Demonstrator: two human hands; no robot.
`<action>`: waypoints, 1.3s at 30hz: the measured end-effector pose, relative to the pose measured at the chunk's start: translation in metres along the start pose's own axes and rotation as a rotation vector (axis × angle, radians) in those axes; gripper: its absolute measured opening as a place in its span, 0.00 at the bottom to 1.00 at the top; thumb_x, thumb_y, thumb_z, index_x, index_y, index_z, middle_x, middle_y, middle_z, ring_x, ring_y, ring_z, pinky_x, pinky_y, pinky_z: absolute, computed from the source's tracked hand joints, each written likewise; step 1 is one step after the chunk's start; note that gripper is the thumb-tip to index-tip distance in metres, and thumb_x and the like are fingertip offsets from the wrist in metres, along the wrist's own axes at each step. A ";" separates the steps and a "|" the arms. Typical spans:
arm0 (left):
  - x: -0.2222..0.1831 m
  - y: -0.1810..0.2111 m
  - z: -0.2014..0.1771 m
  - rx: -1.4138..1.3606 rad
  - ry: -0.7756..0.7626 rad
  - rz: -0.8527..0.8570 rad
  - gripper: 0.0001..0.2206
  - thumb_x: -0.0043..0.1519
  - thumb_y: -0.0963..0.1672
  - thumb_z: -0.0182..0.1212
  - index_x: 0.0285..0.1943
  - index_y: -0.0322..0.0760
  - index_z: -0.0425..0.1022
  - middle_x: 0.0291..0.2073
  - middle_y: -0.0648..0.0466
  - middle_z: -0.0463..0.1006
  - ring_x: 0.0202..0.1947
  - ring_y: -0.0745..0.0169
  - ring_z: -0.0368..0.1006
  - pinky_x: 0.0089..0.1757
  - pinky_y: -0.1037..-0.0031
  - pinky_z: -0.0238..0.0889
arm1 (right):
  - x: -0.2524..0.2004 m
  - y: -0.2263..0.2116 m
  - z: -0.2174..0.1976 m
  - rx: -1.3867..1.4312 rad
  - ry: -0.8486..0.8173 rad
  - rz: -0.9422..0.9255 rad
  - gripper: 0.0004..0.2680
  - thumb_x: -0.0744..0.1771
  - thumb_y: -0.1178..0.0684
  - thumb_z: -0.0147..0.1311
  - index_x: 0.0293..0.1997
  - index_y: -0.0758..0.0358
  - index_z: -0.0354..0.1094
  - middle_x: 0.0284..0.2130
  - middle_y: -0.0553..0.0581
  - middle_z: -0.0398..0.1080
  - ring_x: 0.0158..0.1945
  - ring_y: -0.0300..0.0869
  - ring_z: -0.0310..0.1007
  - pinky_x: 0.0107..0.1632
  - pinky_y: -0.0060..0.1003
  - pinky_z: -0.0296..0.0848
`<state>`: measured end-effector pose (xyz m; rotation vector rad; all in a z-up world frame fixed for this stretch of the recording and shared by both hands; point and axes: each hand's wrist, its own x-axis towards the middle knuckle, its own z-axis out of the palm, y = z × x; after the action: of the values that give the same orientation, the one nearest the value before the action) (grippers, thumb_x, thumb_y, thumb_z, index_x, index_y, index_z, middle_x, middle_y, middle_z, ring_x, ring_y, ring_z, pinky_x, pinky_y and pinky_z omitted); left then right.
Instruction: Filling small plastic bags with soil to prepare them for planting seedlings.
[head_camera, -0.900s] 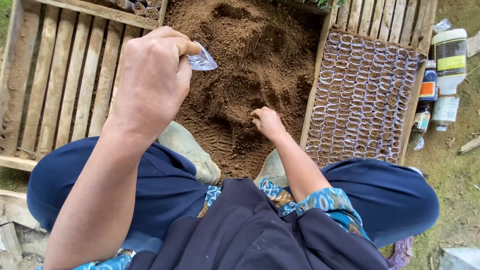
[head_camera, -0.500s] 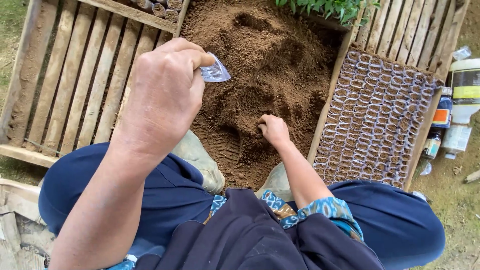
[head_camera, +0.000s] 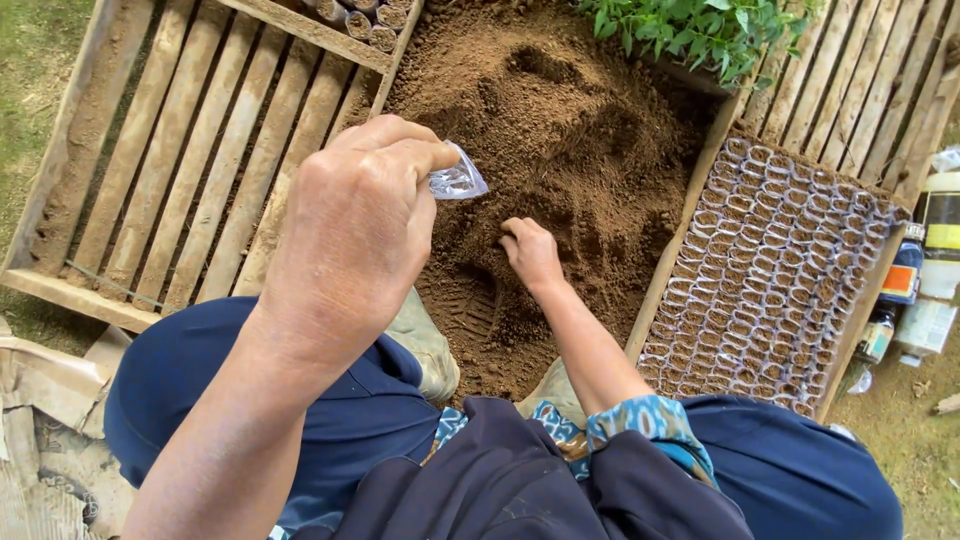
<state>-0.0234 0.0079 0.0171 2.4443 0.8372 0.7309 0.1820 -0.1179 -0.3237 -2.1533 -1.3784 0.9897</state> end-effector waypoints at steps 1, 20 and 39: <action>-0.001 -0.001 -0.001 0.003 0.003 -0.006 0.13 0.58 0.32 0.55 0.47 0.27 0.83 0.42 0.44 0.82 0.44 0.48 0.78 0.49 0.62 0.69 | 0.005 0.004 -0.003 -0.001 -0.006 -0.005 0.08 0.67 0.59 0.57 0.51 0.64 0.73 0.42 0.61 0.76 0.45 0.47 0.77 0.59 0.40 0.77; -0.003 0.006 -0.010 0.026 -0.018 -0.094 0.13 0.59 0.32 0.60 0.51 0.27 0.81 0.47 0.45 0.81 0.45 0.47 0.76 0.50 0.62 0.69 | 0.107 -0.029 -0.019 -0.564 0.099 -0.750 0.08 0.62 0.61 0.63 0.42 0.60 0.76 0.43 0.60 0.72 0.41 0.51 0.69 0.45 0.43 0.74; -0.008 0.008 0.004 0.010 -0.034 -0.055 0.11 0.61 0.33 0.58 0.49 0.28 0.83 0.43 0.46 0.82 0.42 0.47 0.77 0.43 0.61 0.70 | -0.002 -0.031 -0.119 0.129 0.201 0.174 0.06 0.71 0.52 0.48 0.45 0.52 0.73 0.29 0.48 0.73 0.28 0.35 0.66 0.33 0.33 0.68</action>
<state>-0.0223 -0.0042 0.0158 2.4255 0.8933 0.6650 0.2506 -0.1010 -0.2226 -2.2337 -1.0217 0.8692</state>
